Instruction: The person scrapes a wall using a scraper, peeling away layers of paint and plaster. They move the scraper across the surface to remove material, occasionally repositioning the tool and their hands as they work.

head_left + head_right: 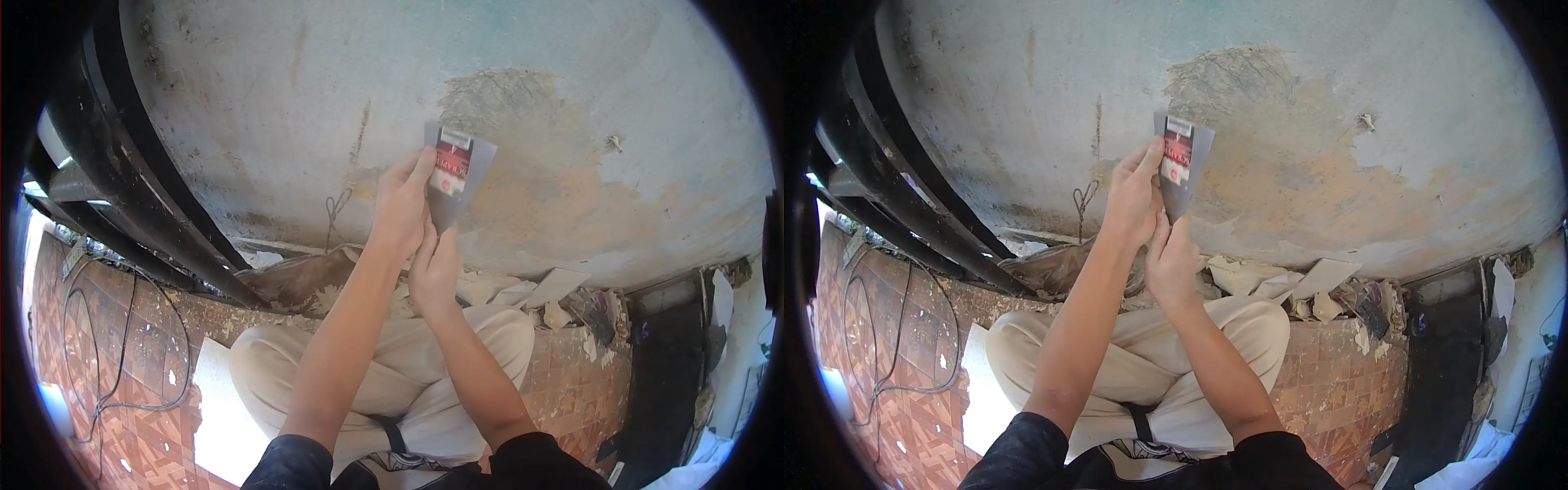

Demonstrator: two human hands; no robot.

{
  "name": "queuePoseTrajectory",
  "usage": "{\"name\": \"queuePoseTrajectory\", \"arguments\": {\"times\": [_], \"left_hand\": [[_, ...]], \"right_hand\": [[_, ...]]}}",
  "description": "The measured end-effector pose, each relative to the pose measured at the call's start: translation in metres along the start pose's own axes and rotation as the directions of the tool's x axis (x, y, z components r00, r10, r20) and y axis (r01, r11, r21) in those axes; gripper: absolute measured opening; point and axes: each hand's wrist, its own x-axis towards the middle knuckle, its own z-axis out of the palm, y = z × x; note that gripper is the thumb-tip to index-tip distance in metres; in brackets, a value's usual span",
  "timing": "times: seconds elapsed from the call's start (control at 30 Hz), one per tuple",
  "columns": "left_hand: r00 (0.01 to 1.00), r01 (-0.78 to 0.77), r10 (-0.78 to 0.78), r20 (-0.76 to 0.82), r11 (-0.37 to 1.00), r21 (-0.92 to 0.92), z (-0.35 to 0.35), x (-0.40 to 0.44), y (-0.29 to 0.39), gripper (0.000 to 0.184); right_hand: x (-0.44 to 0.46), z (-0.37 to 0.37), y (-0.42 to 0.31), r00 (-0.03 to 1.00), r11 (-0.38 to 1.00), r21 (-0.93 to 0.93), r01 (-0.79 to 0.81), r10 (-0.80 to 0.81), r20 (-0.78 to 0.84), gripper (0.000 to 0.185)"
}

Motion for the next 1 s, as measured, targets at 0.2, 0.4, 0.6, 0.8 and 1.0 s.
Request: {"name": "queuePoseTrajectory", "arguments": {"times": [0.2,0.4,0.6,0.8,1.0], "left_hand": [[1.000,-0.011,0.010,-0.030,0.999,-0.043,-0.011,0.002,0.001,0.022],[0.985,0.014,-0.023,-0.172,0.998,-0.054,-0.063,-0.017,-0.026,0.025],[0.956,0.052,-0.074,-0.283,0.995,-0.082,-0.050,-0.022,-0.033,0.021],[0.996,0.036,-0.030,-0.089,0.997,0.066,-0.023,-0.009,-0.036,0.023],[0.989,0.116,-0.116,-0.096,0.993,-0.003,-0.037,0.000,-0.050,0.023]], "right_hand": [[-0.003,0.018,-0.003,0.989,0.987,-0.091,-0.134,0.138,0.043,0.030],[-0.032,0.026,0.018,0.928,0.957,-0.158,-0.242,0.276,0.249,0.030],[-0.039,0.004,0.027,0.976,0.990,0.048,-0.134,0.124,0.177,0.032],[0.008,-0.058,0.034,0.822,0.852,0.177,-0.493,0.389,0.416,0.036],[0.019,-0.063,0.056,0.828,0.913,0.049,-0.406,0.345,0.443,0.041]]}}
